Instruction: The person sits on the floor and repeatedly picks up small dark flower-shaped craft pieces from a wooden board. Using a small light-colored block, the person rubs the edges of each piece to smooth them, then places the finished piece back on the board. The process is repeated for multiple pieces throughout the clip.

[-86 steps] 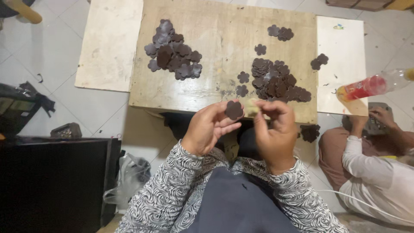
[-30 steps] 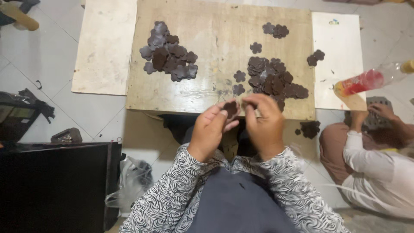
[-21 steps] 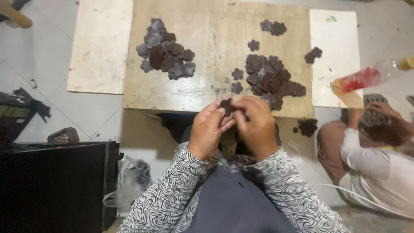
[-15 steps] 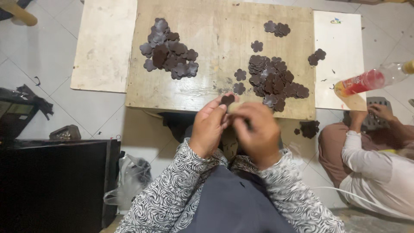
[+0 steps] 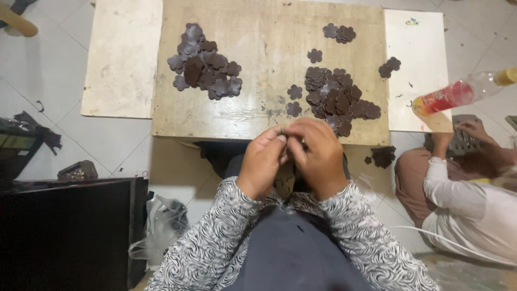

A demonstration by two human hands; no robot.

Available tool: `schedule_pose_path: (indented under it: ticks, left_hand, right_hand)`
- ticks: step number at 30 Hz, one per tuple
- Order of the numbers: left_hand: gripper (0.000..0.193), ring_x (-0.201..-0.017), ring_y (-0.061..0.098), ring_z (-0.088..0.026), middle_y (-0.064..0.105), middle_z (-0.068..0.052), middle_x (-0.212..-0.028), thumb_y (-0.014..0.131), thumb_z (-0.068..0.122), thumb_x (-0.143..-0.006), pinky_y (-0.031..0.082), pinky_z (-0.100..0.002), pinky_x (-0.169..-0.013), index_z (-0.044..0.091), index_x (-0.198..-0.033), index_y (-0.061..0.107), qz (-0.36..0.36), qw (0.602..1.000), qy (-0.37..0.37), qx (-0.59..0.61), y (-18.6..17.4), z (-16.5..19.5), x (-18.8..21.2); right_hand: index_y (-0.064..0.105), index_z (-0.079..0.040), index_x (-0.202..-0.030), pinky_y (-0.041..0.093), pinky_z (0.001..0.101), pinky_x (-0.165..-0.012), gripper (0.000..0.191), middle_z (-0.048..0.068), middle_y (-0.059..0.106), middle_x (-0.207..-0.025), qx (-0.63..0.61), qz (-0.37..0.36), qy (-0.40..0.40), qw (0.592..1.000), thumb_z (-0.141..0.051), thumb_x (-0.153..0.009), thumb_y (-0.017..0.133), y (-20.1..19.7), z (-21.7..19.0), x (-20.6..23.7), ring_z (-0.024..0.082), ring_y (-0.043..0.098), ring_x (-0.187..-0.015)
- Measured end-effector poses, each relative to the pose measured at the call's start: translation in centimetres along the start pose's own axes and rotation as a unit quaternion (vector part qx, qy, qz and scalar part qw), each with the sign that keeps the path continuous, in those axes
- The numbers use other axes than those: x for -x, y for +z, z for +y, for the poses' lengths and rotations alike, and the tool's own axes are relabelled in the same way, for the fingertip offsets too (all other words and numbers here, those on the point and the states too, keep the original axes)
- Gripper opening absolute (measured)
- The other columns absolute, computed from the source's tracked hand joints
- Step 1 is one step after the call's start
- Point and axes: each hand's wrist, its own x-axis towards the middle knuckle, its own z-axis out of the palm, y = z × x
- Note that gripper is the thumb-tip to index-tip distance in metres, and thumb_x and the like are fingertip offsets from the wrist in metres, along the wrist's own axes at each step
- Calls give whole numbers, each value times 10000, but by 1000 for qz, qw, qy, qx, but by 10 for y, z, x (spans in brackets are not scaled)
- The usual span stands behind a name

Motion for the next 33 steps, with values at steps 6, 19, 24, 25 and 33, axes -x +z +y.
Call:
schedule_pose_path:
  ticks: [6, 19, 24, 25, 33]
  left_hand:
    - [345, -1073, 705, -125, 714, -53, -1170, 440, 115, -1029, 572, -287, -930, 11, -1322, 592, 69, 996, -54, 5, -6, 9, 4]
    - [273, -956, 671, -116, 673, -91, -1108, 577, -8, -980, 574, -257, -830, -20, -1252, 552, 32, 992, 36, -120, -6, 9, 1]
    - [361, -995, 657, -93, 683, -57, -1119, 604, -61, -940, 559, -230, -891, -45, -1297, 557, 43, 989, 78, -115, -1, 10, 2]
    - [414, -972, 658, -96, 688, -56, -1080, 621, -64, -928, 551, -227, -875, -26, -1331, 535, 43, 993, 62, -95, 0, 12, 4]
    - [461, -903, 663, -93, 695, -64, -1021, 616, -29, -997, 559, -216, -840, -11, -1450, 536, 12, 999, -13, 32, 10, 18, 8]
  right_hand:
    - [733, -28, -1039, 600, 332, -898, 124, 121, 735, -1102, -40, 46, 74, 995, 0, -919, 746, -9, -7, -10, 241, 735, -1018]
    - [683, 1, -1207, 596, 272, -879, 268, 121, 691, -1182, -157, 21, 133, 978, -14, -940, 703, -13, 7, 12, 141, 698, -1007]
    - [698, -1, -1193, 551, 223, -777, 269, 36, 698, -983, -257, -81, 261, 927, -7, -924, 698, -3, 14, 22, 83, 656, -870]
    - [694, 5, -1181, 540, 216, -769, 246, 32, 692, -985, -283, -66, 274, 917, 0, -936, 698, 0, 16, 24, 76, 644, -865]
    - [646, 27, -1171, 541, 203, -833, 218, 28, 689, -1052, -395, 22, 329, 857, 29, -956, 679, 6, 26, 22, 62, 646, -915]
